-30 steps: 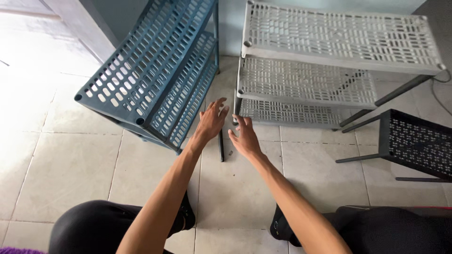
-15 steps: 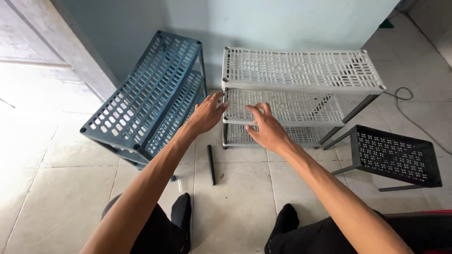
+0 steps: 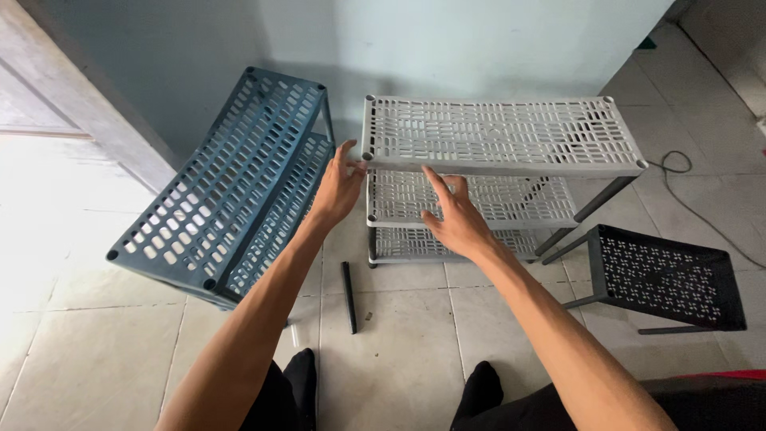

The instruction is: The person kneels on the tiled floor assembling plastic storage racks. They insert blue plastic tubes into the corner sockets of a blue perforated shelf, press the shelf panels onto the tube legs to build a tiered rack, then handle a white tiered rack and adjust its shelves and legs.

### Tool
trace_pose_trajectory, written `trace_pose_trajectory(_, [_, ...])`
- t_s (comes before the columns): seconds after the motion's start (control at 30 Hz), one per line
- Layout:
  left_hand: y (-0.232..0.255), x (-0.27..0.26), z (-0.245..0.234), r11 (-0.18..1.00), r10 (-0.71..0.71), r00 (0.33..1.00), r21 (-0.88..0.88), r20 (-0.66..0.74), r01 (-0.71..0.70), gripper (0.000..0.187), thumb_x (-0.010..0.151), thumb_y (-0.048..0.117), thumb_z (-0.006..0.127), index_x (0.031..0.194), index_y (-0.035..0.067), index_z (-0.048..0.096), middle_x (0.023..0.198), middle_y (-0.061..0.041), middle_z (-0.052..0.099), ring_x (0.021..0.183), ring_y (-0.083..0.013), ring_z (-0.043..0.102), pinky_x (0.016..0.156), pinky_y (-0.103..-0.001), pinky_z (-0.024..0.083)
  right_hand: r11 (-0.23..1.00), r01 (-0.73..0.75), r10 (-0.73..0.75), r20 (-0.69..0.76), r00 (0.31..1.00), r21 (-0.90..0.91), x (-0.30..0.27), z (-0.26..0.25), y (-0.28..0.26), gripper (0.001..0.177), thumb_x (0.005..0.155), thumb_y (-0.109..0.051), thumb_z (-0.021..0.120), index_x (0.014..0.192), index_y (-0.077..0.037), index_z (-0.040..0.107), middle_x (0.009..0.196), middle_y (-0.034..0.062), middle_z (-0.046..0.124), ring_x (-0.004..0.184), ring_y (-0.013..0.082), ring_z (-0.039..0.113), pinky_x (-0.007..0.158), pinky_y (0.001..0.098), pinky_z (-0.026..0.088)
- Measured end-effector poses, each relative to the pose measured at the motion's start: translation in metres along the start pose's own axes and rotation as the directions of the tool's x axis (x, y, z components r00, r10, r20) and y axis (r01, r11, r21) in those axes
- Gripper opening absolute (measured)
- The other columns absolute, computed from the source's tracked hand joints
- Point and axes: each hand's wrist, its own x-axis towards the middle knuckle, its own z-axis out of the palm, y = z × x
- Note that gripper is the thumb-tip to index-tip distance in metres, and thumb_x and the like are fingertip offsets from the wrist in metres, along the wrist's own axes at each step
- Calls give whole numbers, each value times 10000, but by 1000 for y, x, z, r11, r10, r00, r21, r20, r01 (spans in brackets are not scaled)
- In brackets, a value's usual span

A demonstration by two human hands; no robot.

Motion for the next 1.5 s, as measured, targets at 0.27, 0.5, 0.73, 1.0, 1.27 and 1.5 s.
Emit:
trace_pose_trajectory(0.27, [-5, 30, 32, 992, -101, 990, -85, -99, 93, 454, 1045, 242, 560, 1466, 94, 471, 1041, -205, 707, 936, -282, 707, 868, -415, 533, 986, -39, 53, -88, 995, 159, 17, 20, 41, 843, 984, -267, 675, 1646, -219, 155, 1354, 229, 425, 1083, 307, 652, 936, 434, 552])
trace_pose_trajectory(0.5, [-17, 40, 43, 953, -222, 973, -224, -59, 204, 480, 959, 139, 583, 1418, 84, 456, 869, -166, 710, 763, -198, 713, 729, -337, 544, 996, -37, 51, -157, 986, 85, 23, 29, 55, 891, 997, -342, 659, 1643, -76, 105, 1274, 249, 435, 1127, 363, 542, 987, 456, 492])
trace_pose_trajectory(0.73, [-13, 28, 32, 954, -163, 987, -252, 10, 160, 509, 956, 216, 682, 1406, 95, 477, 912, -135, 748, 854, -150, 710, 767, -311, 533, 980, -170, 177, -67, 982, 103, 23, 17, 46, 938, 988, -365, 650, 1634, -84, 31, 1365, 281, 343, 1269, 413, 471, 1046, 466, 463])
trace_pose_trajectory(1.0, [4, 22, 39, 940, -196, 978, -272, 72, 208, 551, 945, 252, 720, 1400, 90, 454, 983, -173, 753, 903, -172, 718, 796, -307, 537, 987, -138, 147, -109, 983, 86, 21, 7, 51, 1021, 978, -405, 652, 1630, -68, -57, 1372, 284, 315, 1295, 433, 457, 1080, 493, 461])
trace_pose_trajectory(1.27, [24, 12, 60, 914, -247, 950, -280, 189, 293, 596, 939, 256, 729, 1408, 88, 403, 1006, -207, 787, 929, -208, 735, 832, -335, 534, 940, -327, 332, -36, 943, 99, 19, -12, 74, 999, 990, -491, 591, 1638, -75, -45, 1418, 249, 284, 1282, 403, 486, 1052, 489, 474])
trace_pose_trajectory(1.5, [47, -2, 91, 886, -181, 931, -359, 316, 294, 634, 915, 242, 715, 1417, 92, 357, 1086, -209, 761, 1032, -226, 736, 807, -411, 574, 868, -471, 487, -83, 869, 157, 10, -31, 103, 965, 954, -489, 527, 1641, -77, -11, 1497, 265, 275, 1291, 422, 527, 1052, 448, 499])
